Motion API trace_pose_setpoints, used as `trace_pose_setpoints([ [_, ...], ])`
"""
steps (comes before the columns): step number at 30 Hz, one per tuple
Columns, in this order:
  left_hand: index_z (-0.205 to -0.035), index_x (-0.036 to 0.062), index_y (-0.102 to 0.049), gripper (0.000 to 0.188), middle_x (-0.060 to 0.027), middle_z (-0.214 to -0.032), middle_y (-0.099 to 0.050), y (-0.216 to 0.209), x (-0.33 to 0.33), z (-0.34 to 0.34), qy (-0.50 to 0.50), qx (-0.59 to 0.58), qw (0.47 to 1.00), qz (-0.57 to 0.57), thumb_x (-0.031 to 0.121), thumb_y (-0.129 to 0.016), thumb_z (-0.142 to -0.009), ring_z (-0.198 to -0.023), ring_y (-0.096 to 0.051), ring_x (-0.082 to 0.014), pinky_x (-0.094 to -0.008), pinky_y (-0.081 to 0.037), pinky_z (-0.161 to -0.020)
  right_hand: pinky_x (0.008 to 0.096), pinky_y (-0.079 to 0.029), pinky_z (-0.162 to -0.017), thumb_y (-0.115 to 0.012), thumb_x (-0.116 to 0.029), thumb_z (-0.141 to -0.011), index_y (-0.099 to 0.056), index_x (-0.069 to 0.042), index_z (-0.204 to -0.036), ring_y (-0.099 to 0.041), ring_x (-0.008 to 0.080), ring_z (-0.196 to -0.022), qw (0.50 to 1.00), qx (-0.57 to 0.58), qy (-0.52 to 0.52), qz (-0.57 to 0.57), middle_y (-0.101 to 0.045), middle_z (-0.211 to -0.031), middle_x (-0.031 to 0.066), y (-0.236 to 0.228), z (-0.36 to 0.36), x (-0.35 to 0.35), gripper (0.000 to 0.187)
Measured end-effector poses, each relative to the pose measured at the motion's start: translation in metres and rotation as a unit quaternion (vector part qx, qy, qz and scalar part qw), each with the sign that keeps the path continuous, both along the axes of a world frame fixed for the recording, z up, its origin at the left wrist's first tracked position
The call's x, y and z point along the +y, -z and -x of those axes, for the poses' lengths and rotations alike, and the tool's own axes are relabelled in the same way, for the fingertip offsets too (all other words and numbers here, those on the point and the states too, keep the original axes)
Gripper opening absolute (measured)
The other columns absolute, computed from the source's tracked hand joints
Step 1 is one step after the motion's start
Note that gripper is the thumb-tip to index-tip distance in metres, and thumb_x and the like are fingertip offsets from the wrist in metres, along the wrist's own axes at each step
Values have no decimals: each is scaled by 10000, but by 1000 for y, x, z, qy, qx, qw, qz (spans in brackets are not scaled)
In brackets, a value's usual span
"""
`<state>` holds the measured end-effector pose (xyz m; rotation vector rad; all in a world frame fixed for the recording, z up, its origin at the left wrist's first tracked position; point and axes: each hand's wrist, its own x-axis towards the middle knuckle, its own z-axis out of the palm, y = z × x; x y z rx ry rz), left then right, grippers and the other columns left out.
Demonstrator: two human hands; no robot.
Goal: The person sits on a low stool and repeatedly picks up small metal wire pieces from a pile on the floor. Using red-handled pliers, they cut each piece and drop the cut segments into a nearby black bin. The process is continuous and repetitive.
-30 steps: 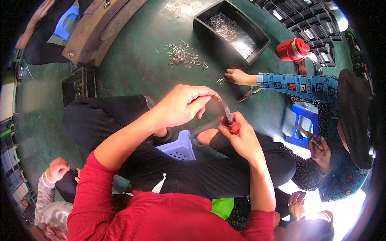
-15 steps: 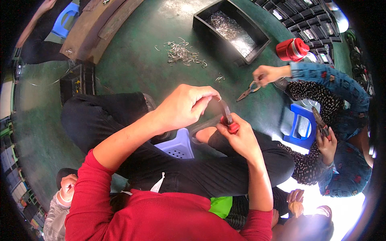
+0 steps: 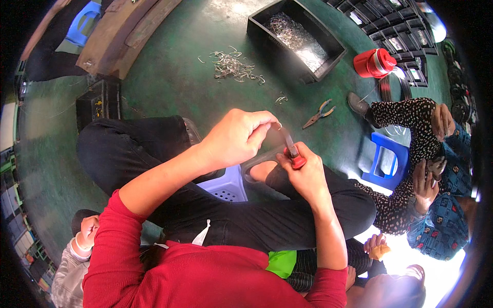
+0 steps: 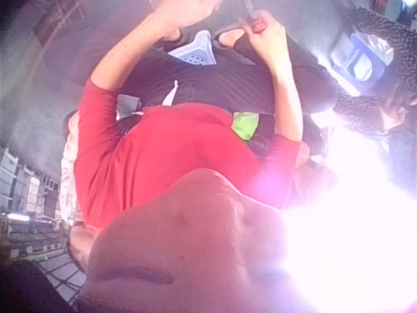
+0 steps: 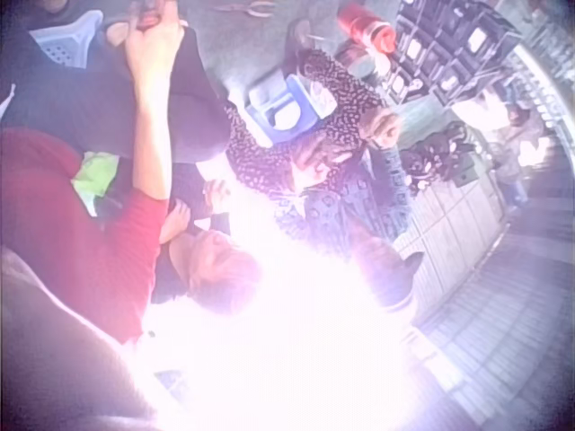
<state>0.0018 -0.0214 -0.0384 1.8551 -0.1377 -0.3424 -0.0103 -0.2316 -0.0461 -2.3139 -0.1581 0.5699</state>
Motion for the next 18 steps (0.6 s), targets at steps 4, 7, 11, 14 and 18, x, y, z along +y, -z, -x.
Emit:
trace_pose_setpoints([
  [4, -1006, 0, -628, 186, -78, -577, -550, 6, -8, 6, -23, -62, 998, -8, 7, -491, -881, -511, -547, -127, -297, -437, -496, 344, -475, -620, -736, -149, -801, -568, -1, -852, -598, 274, -623, 998, -52, 13, 13, -611, -703, 156, 11, 4, -1, 230],
  [7, -994, -2, -622, 176, -90, -587, -558, 10, -12, 8, -40, -77, 996, -7, 0, -491, -878, -513, -559, -143, -305, -445, -500, 413, -484, -635, -742, -175, -786, -559, -14, -861, -615, 363, -706, 998, -44, 20, 28, -621, -765, 175, 14, 4, -3, 254],
  [11, -991, -4, -616, 159, -95, -598, -569, 12, -16, 11, -65, -83, 994, -10, 8, -494, -890, -518, -570, -157, -310, -451, -504, 446, -490, -663, -732, -180, -785, -555, -25, -877, -626, 392, -769, 996, -73, 30, 35, -628, -814, 185, 16, 5, -1, 252],
  [14, -1032, 0, -603, 161, -104, -605, -575, 14, -20, 15, -88, -86, 992, -22, 26, -501, -910, -527, -584, -169, -315, -456, -510, 448, -486, -676, -722, -165, -792, -560, -31, -896, -625, 384, -786, 992, -109, 35, 58, -626, -818, 182, 20, 8, 1, 234],
  [18, -1089, 13, -584, 183, -115, -607, -576, 11, -29, 23, -94, -102, 990, -24, 47, -499, -929, -541, -603, -191, -325, -462, -518, 448, -482, -683, -713, -170, -802, -565, -32, -904, -623, 381, -799, 981, -154, 40, 108, -626, -825, 181, 23, 6, 2, 226],
])
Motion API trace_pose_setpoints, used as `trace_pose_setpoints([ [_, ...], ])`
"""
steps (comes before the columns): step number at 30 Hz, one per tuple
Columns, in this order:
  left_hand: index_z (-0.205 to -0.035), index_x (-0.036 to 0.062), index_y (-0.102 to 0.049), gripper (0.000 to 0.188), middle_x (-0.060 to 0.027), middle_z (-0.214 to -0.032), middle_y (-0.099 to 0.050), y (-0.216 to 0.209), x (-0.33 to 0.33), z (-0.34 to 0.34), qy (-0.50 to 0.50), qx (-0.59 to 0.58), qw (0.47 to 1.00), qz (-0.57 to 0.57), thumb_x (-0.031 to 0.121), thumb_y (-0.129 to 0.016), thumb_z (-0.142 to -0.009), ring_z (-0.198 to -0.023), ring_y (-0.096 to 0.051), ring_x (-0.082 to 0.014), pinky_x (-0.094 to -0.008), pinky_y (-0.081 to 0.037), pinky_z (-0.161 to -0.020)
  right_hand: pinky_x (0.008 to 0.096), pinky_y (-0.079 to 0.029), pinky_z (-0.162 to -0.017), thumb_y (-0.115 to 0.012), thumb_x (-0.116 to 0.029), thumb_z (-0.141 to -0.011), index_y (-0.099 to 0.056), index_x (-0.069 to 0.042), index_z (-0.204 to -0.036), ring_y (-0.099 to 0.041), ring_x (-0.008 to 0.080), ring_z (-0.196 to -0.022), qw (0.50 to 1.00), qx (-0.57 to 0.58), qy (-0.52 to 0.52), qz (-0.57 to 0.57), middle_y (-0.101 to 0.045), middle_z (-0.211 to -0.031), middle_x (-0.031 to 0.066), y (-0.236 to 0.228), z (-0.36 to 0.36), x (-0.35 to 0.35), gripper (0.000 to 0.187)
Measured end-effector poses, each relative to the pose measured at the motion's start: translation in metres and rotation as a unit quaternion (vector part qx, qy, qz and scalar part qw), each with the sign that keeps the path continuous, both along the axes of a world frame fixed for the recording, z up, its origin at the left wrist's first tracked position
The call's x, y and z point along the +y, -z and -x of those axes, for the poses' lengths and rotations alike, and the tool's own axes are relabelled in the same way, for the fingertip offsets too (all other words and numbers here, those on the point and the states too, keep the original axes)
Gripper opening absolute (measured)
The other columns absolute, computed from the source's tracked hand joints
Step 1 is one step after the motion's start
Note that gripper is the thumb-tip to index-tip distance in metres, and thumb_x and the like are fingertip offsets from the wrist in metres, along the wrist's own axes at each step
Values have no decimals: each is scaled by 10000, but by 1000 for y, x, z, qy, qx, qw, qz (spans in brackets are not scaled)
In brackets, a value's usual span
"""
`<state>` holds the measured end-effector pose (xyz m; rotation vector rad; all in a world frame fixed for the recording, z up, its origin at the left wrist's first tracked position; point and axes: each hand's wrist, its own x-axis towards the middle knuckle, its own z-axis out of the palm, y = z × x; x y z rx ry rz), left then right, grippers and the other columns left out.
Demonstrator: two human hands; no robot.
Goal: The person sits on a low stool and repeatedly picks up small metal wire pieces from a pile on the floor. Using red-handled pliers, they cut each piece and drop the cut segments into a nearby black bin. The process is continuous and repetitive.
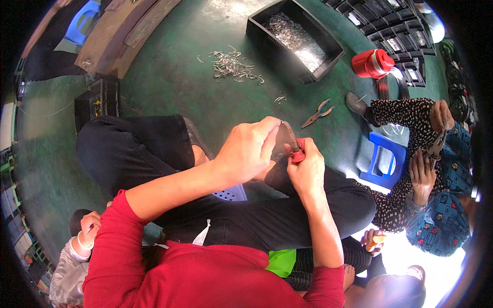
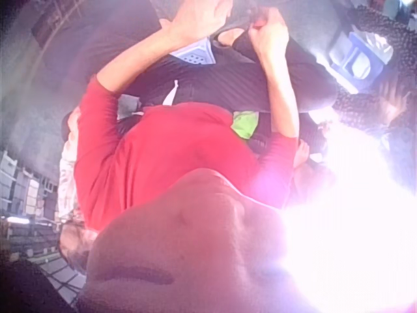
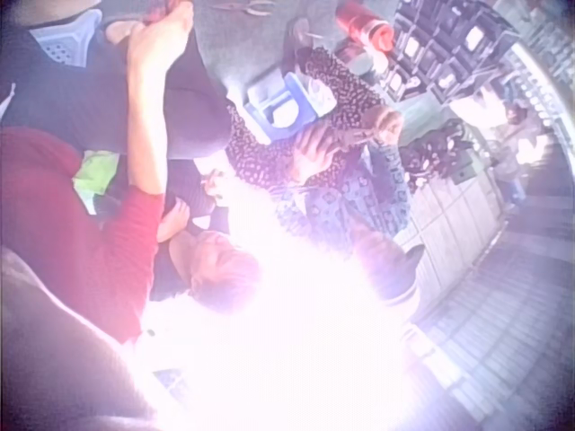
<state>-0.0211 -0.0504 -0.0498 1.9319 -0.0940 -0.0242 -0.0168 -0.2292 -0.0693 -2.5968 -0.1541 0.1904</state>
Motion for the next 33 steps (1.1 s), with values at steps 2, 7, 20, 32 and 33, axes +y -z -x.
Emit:
trace_pose_setpoints([
  [2, -1114, 20, -575, 203, -116, -607, -575, -2, -2, 0, -15, -12, 1000, -8, 46, -499, -928, -551, -610, -199, -331, -464, -523, 451, -482, -681, -709, -176, -806, -564, -28, -897, -621, 388, -796, 999, 6, 4, -32, -626, -824, 186, -3, -2, -1, 226],
  [7, -1090, 37, -605, 206, -101, -603, -568, -6, 22, -22, 61, -17, 997, -50, 46, -481, -926, -542, -587, -194, -336, -465, -535, 437, -481, -658, -718, -194, -807, -576, -13, -870, -623, 411, -757, 992, 79, -35, -88, -623, -767, 208, -21, -11, -5, 239],
  [20, -1078, 24, -613, 212, -53, -595, -554, -5, 24, -23, 127, 147, 980, 44, 77, -453, -950, -535, -523, -123, -296, -437, -530, 435, -487, -632, -743, -203, -777, -582, -22, -839, -634, 397, -727, 982, 159, -42, -94, -629, -718, 199, -23, -11, -5, 250],
  [32, -1069, 14, -603, 208, -52, -592, -542, 2, 17, -11, 77, 141, 986, 45, 37, -453, -926, -544, -521, -112, -301, -436, -531, 452, -497, -631, -720, -129, -761, -568, -47, -838, -640, 395, -742, 995, 81, -34, -55, -646, -775, 183, 0, -5, -9, 189],
  [33, -1064, 15, -603, 205, -51, -592, -543, 3, 16, -11, 76, 137, 987, 40, 37, -453, -926, -544, -524, -114, -301, -436, -532, 452, -496, -629, -719, -124, -760, -565, -47, -833, -639, 394, -739, 995, 79, -30, -52, -645, -773, 182, 0, -4, -8, 187],
])
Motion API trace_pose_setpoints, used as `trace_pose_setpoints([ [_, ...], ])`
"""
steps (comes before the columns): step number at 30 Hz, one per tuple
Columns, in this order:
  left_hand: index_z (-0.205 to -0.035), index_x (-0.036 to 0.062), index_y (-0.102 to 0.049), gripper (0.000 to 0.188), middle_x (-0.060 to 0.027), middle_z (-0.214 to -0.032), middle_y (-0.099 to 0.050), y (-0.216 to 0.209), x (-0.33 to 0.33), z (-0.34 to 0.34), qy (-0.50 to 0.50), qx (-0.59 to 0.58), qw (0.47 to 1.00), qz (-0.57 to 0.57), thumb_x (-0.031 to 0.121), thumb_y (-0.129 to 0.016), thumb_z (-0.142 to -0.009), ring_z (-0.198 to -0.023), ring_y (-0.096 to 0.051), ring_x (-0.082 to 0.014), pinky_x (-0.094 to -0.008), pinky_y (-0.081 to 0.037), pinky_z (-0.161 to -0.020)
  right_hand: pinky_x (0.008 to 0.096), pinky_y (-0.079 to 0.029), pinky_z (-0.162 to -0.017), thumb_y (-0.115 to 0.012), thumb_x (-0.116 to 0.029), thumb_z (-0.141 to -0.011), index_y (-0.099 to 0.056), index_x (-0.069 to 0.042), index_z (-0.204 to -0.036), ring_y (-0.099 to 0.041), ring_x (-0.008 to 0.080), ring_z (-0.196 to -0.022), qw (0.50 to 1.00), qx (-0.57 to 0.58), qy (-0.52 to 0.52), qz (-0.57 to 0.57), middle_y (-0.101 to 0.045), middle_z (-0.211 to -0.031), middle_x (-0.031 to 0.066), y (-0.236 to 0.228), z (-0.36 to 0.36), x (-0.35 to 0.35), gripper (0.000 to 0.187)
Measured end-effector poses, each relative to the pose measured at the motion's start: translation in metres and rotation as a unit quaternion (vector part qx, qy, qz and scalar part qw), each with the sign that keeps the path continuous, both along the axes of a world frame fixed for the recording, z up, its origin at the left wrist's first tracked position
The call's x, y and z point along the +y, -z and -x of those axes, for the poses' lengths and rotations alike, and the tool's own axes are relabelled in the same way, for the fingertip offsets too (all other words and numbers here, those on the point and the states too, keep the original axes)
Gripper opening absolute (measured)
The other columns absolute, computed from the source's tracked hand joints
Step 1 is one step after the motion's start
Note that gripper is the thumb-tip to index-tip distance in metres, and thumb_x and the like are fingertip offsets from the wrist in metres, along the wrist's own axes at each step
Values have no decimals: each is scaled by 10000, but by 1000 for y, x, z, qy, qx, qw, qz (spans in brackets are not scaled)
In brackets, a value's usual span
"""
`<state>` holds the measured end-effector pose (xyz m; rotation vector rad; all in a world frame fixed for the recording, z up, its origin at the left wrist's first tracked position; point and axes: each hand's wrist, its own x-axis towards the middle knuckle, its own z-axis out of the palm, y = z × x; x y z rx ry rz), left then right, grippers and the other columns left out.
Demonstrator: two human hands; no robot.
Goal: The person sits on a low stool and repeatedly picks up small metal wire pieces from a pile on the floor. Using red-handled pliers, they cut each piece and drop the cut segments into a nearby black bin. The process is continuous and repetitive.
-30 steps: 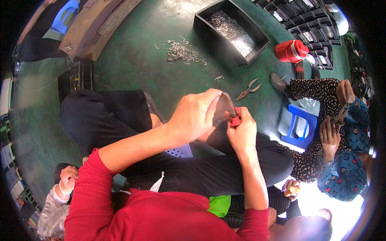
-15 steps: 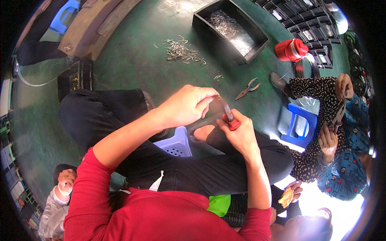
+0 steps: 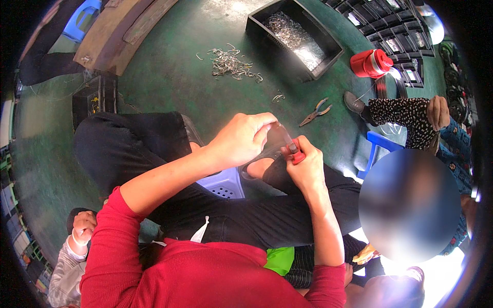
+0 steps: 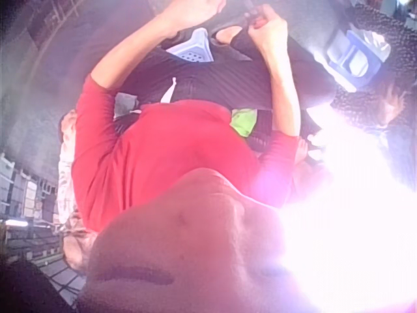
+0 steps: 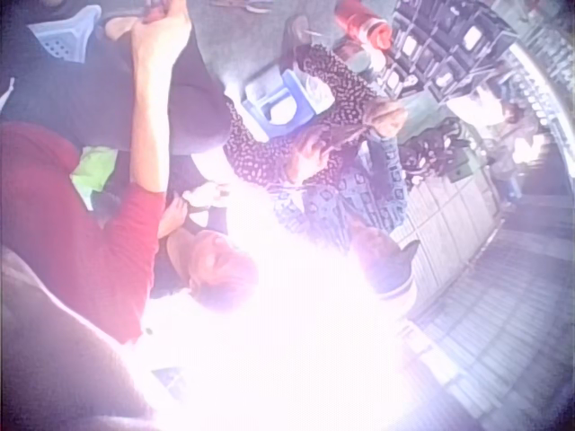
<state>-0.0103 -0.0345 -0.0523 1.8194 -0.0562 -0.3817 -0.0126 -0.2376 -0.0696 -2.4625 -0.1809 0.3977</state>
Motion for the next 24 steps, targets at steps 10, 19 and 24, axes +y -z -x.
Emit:
trace_pose_setpoints([
  [10, -1047, 18, -598, 189, -63, -591, -552, 6, -7, 5, -33, -44, 998, -23, 48, -453, -930, -538, -545, -152, -317, -441, -534, 444, -500, -668, -670, -53, -738, -565, -50, -862, -636, 379, -786, 999, -46, 6, 17, -641, -826, 174, 4, 1, 5, 163],
  [19, -1090, -5, -592, 197, -16, -665, -516, 10, -13, 9, -67, 4, 998, -5, 50, -452, -964, -593, -484, -86, -244, -411, -543, 442, -512, -765, -650, -80, -726, -604, -53, -954, -632, 344, -883, 995, -88, 48, 14, -645, -913, 161, 4, 11, 6, 234],
  [24, -1180, 25, -570, 251, 12, -710, -525, 3, -19, -10, -15, 96, 995, 32, 90, -406, -1001, -592, -426, -25, -184, -339, -497, 449, -513, -733, -682, -49, -673, -570, -33, -967, -629, 355, -879, 998, -52, 42, 20, -634, -862, 171, 8, 5, -10, 315],
])
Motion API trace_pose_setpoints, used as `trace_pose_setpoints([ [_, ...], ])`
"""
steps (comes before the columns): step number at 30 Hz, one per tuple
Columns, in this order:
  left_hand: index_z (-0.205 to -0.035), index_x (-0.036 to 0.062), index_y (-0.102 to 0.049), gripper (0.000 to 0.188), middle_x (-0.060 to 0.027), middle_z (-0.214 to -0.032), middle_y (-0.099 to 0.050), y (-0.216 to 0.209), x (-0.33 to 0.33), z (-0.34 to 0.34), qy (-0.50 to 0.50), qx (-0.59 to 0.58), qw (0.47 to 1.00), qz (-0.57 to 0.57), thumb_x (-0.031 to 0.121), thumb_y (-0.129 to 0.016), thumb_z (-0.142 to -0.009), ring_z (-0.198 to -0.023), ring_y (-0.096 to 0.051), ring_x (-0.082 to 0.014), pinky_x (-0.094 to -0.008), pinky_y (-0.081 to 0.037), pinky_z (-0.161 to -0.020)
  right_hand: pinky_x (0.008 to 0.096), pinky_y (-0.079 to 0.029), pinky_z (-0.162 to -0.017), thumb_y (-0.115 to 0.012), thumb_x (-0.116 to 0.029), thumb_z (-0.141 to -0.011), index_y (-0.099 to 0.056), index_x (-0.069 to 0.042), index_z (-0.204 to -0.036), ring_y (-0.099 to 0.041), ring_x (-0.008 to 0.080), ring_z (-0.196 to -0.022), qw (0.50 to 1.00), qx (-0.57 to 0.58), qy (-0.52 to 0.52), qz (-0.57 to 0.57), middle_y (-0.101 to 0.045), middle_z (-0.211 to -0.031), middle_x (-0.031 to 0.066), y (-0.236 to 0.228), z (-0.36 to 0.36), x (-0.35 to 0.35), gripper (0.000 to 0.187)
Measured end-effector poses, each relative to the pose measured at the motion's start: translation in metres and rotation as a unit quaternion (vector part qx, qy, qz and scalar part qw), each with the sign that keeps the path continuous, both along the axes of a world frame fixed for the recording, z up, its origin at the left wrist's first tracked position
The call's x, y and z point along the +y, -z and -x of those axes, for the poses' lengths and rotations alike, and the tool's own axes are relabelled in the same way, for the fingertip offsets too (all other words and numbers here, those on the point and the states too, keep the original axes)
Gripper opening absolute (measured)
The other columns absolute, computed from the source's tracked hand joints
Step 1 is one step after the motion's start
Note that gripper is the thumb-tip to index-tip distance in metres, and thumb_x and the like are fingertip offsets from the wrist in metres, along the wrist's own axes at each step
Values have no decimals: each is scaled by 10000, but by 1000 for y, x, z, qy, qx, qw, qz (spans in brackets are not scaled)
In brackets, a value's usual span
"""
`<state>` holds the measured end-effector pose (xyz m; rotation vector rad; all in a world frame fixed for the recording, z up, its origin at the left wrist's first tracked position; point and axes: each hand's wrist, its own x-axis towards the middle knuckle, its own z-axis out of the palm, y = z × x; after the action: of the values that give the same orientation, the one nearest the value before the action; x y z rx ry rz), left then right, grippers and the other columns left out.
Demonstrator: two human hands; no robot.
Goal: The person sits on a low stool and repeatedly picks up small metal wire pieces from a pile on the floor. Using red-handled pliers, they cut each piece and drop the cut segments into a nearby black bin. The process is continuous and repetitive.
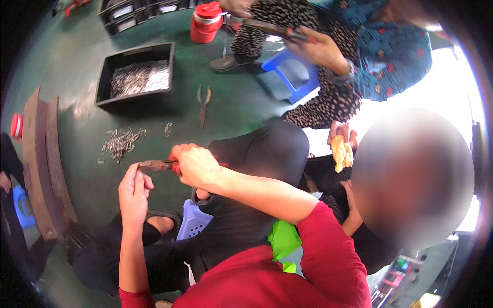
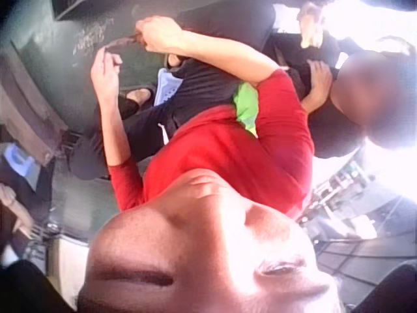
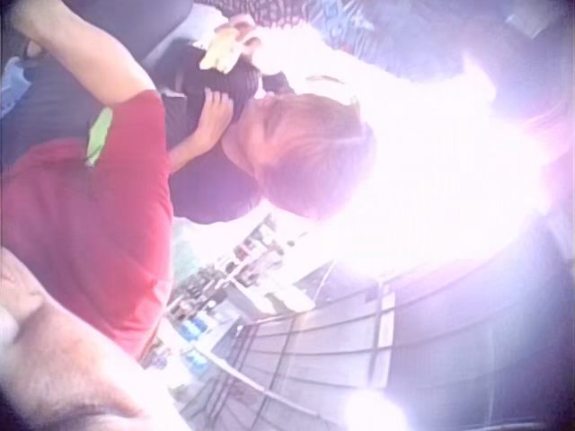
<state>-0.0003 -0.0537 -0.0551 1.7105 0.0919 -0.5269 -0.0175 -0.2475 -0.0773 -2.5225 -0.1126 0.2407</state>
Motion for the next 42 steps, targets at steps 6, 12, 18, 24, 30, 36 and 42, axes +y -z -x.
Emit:
trace_pose_setpoints([
  [6, -1228, 47, -538, 277, -32, -841, -586, 16, 9, -31, 79, -97, 992, 15, 66, -387, -996, -653, -482, -56, -191, -389, -529, 443, -511, -828, -698, -156, -744, -534, 34, -1089, -624, 378, -1007, 964, 231, 9, -132, -648, -1012, 243, -16, -8, -24, 427],
  [12, -906, 36, -613, 132, -126, -845, -686, 90, 23, -83, 61, -135, 932, -331, 160, -599, -862, -772, -660, -221, -363, -504, -692, 440, -506, -858, -636, -143, -775, -530, -8, -1072, -618, 351, -1033, 973, 225, -18, -38, -626, -1093, 197, -28, 0, -33, 343],
  [18, -1048, 42, -670, 284, -147, -983, -697, 68, -26, -213, -43, -332, 920, -205, 229, -628, -838, -940, -674, -272, -355, -506, -832, 482, -491, -783, -668, -142, -733, -553, -72, -1024, -643, 299, -948, 960, 106, -82, 245, -642, -1001, 127, -8, 13, -31, 321],
  [24, -1085, 46, -669, 276, -156, -1031, -694, 96, -2, -242, -77, -288, 929, -220, 170, -647, -839, -984, -672, -243, -345, -510, -875, 483, -468, -770, -680, -146, -723, -573, -86, -960, -637, 259, -877, 951, 64, -126, 276, -628, -896, 79, 4, 20, -31, 267],
  [30, -969, 91, -727, 179, -149, -914, -705, 220, 39, -190, 41, -150, 925, -346, 131, -641, -817, -859, -687, -288, -386, -532, -809, 512, -443, -871, -679, -161, -743, -573, -95, -992, -629, 258, -898, 942, 99, -189, 260, -621, -907, 70, 10, 27, -20, 279],
  [36, -852, 70, -692, 82, -130, -893, -663, 286, 22, -183, 110, -248, 891, -365, 107, -656, -788, -917, -613, -342, -447, -511, -805, 550, -407, -965, -643, -144, -778, -573, -89, -1018, -608, 271, -936, 917, 189, -223, 272, -601, -928, 87, 10, 19, -10, 256],
  [42, -841, 85, -683, 78, -105, -871, -647, 301, -7, -187, 117, -292, 874, -372, 135, -686, -781, -883, -572, -338, -440, -493, -785, 561, -392, -987, -632, -136, -781, -558, -89, -1034, -583, 277, -971, 916, 218, -227, 250, -578, -954, 92, 7, 6, -7, 267],
])
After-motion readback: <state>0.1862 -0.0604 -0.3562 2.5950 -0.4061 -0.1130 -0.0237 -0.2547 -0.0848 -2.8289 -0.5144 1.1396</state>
